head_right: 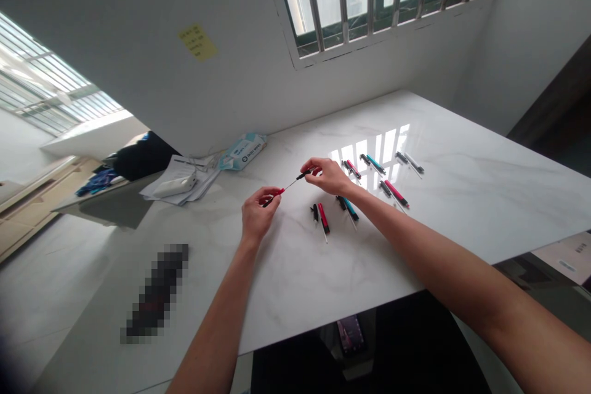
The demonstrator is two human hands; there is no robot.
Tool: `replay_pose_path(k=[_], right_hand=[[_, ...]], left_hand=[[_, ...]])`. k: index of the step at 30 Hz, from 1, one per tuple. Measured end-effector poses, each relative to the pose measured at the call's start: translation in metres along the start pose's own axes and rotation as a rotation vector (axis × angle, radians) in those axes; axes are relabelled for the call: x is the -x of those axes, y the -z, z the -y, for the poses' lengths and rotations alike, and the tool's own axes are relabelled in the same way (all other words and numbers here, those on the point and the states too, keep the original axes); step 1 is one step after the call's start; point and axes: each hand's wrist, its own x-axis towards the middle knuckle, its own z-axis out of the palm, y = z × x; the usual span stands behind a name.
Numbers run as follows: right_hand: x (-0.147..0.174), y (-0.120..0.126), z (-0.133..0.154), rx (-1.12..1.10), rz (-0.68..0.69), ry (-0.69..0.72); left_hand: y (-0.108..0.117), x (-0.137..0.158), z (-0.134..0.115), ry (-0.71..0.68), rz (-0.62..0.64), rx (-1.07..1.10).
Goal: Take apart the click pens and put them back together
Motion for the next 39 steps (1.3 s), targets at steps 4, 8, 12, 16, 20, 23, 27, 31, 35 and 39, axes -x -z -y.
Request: replay_pose_path(k=[4,8,12,16,20,23,27,31,35,39], right_hand=[[0.001,0.000,0.003,0.018,0.019,0.013],[0.002,-0.001,0.002,0.011,0.049,0.022],[0.004,-0.004,-0.001,-0.003,0.138,0.037],[0.006,-0.007,0.001,-0.014,0.191,0.051],[0.008,-0.006,0.007,0.084,0.174,0.017],[0.009,-0.005,0.009,0.181,0.198,-0.033],[0.010,-0.003,0.008,0.093,0.225,-0.010],[0.010,-0.001,0.009,0.094,0.216,0.009],[0.010,-0.002,0.008,0.097,0.222,0.010],[0.010,-0.003,0.004,0.052,0.221,0.018]], left_hand=[[0.000,0.001,-0.001,-0.034,0.013,-0.010],[-0.002,0.003,-0.005,-0.094,0.031,-0.038],[-0.003,0.006,-0.009,-0.121,0.066,-0.026],[-0.004,0.007,-0.011,-0.131,0.093,-0.014],[-0.004,0.007,-0.010,-0.139,0.099,-0.014],[-0.004,0.006,-0.008,-0.139,0.089,-0.029],[-0.004,0.006,-0.008,-0.135,0.091,-0.012],[-0.003,0.006,-0.010,-0.123,0.084,-0.009],[-0.004,0.006,-0.010,-0.128,0.082,0.006],[-0.005,0.005,-0.008,-0.125,0.081,0.009]])
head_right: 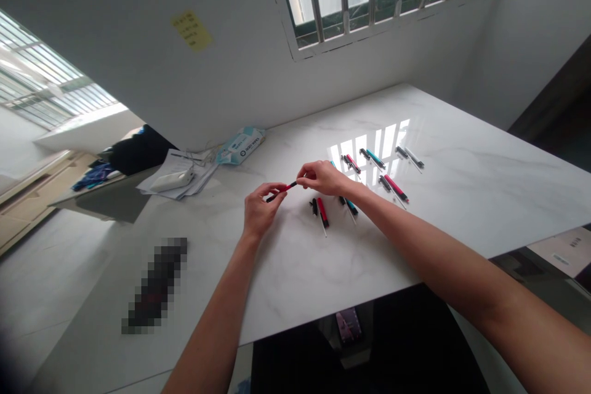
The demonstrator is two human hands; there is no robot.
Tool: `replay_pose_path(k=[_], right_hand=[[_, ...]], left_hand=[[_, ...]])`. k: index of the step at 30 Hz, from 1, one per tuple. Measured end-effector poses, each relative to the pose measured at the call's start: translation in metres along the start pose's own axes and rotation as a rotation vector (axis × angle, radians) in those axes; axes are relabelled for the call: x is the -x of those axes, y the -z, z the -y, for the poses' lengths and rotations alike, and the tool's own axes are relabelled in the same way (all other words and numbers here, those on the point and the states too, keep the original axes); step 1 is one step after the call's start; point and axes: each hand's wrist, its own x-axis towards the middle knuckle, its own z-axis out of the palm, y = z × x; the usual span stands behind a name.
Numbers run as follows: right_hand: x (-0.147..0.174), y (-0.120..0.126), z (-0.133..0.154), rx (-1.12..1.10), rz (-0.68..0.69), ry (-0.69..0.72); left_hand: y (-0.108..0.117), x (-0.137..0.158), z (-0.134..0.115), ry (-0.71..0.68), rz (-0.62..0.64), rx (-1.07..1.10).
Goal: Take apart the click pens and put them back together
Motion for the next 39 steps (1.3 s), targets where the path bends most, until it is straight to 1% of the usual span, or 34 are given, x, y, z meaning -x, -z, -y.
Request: replay_pose_path(k=[9,16,20,23,27,31,35,39], right_hand=[[0.0004,0.0007,0.0003,0.015,-0.022,0.011],[0.0006,0.0006,0.0006,0.036,-0.010,0.018],[0.0013,0.0007,0.0019,0.066,0.009,0.030],[0.0016,0.0003,0.0020,0.043,-0.004,0.046],[0.0007,-0.0004,0.0003,0.087,-0.007,0.047],[-0.0003,-0.0002,-0.0017,0.086,-0.022,0.089],[-0.0004,-0.0002,-0.0032,0.121,-0.025,0.050],[-0.0006,-0.0010,-0.0034,0.099,-0.058,0.096]], left_hand=[[0.0003,0.0000,-0.0010,-0.021,-0.010,0.016],[-0.0003,-0.0005,0.0006,0.018,-0.018,0.024],[-0.0011,-0.0008,0.0020,0.010,-0.019,0.029],[-0.0014,-0.0011,0.0029,0.008,-0.017,0.033],[-0.0018,-0.0013,0.0037,0.011,-0.015,0.030],[-0.0026,-0.0007,0.0038,0.023,-0.004,0.042],[-0.0030,-0.0004,0.0040,0.024,0.002,0.039],[-0.0028,-0.0007,0.0050,0.011,-0.002,0.040]])
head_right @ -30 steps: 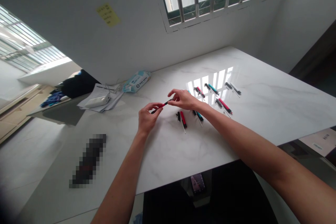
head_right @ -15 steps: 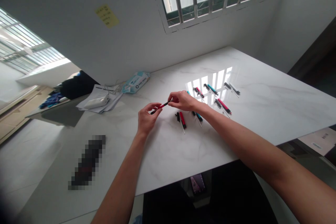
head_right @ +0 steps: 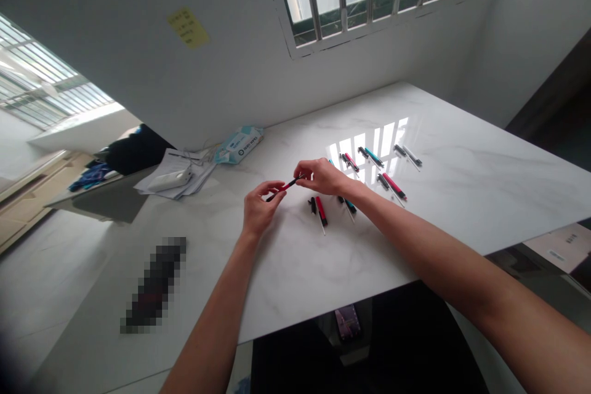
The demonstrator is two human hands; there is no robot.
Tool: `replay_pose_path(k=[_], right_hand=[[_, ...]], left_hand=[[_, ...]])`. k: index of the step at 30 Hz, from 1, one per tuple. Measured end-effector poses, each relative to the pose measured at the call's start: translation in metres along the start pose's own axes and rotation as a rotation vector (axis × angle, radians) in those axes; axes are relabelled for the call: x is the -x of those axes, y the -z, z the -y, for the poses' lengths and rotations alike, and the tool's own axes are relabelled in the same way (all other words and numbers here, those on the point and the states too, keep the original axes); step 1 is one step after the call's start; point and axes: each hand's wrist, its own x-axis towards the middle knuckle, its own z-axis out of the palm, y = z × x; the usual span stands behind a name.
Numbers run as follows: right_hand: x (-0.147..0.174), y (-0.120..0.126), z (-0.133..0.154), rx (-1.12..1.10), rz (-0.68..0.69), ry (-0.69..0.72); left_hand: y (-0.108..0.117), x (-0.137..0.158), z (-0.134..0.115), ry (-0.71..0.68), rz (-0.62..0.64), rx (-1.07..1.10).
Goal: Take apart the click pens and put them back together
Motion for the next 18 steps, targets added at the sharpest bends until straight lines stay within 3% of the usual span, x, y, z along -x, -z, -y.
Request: replay_pose_path(k=[6,12,18], right_hand=[[-0.0001,0.0006,0.0049,0.062,0.001,-0.056],[0.0009,-0.0040,0.0067,0.031,-0.048,0.053],[0.0007,-0.0056,0.0063,0.049,-0.040,0.078]], left_hand=[[0.0006,-0.0004,0.0003,0.018,0.018,-0.005],[0.0027,0.0000,0.0019,0.007,-0.008,-0.006],[0.0032,0.0002,0.0009,-0.025,-0.006,-0.005]])
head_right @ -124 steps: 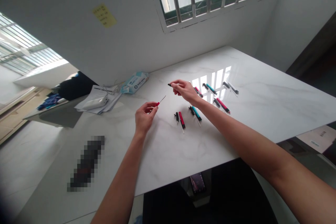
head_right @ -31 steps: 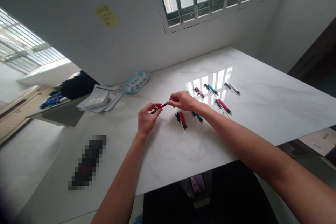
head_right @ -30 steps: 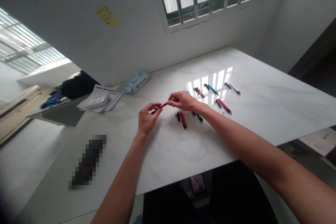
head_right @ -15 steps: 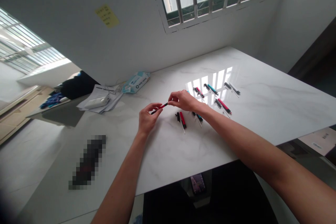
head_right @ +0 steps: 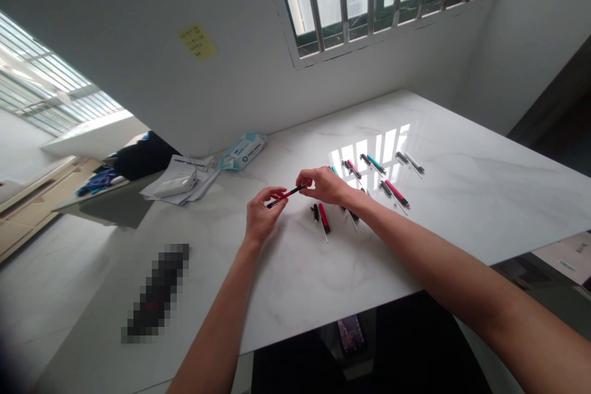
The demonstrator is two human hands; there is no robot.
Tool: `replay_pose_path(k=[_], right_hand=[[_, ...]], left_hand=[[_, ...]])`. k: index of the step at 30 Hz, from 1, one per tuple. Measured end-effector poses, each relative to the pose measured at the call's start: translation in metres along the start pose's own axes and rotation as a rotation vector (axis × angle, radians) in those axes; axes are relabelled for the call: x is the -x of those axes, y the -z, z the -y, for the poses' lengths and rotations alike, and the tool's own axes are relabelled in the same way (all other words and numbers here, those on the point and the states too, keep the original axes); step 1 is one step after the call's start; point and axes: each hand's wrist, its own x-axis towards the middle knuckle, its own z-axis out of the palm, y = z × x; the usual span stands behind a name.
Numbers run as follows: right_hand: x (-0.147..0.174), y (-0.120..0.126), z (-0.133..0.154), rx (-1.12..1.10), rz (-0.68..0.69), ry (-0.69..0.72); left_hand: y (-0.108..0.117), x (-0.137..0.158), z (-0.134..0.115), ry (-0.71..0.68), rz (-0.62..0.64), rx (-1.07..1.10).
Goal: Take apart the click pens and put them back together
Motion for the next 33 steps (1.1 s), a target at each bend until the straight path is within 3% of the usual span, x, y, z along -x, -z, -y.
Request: replay_pose_path(k=[16,22,29,31,33], right_hand=[[0.000,0.001,0.003,0.036,-0.049,0.015],[0.000,0.000,0.009,0.121,-0.207,0.015],[0.001,-0.007,0.017,0.215,-0.291,0.041],[0.002,-0.007,0.019,0.181,-0.304,0.054],[0.002,-0.009,0.021,0.145,-0.285,0.067]], left_hand=[[0.001,-0.002,0.000,0.004,0.019,0.059],[0.000,-0.002,-0.007,0.037,-0.205,-0.175],[-0.001,-0.001,-0.005,0.188,-0.370,-0.098],[-0.002,-0.002,-0.005,0.240,-0.324,-0.035],[-0.005,-0.002,-0.006,0.255,-0.201,0.060]])
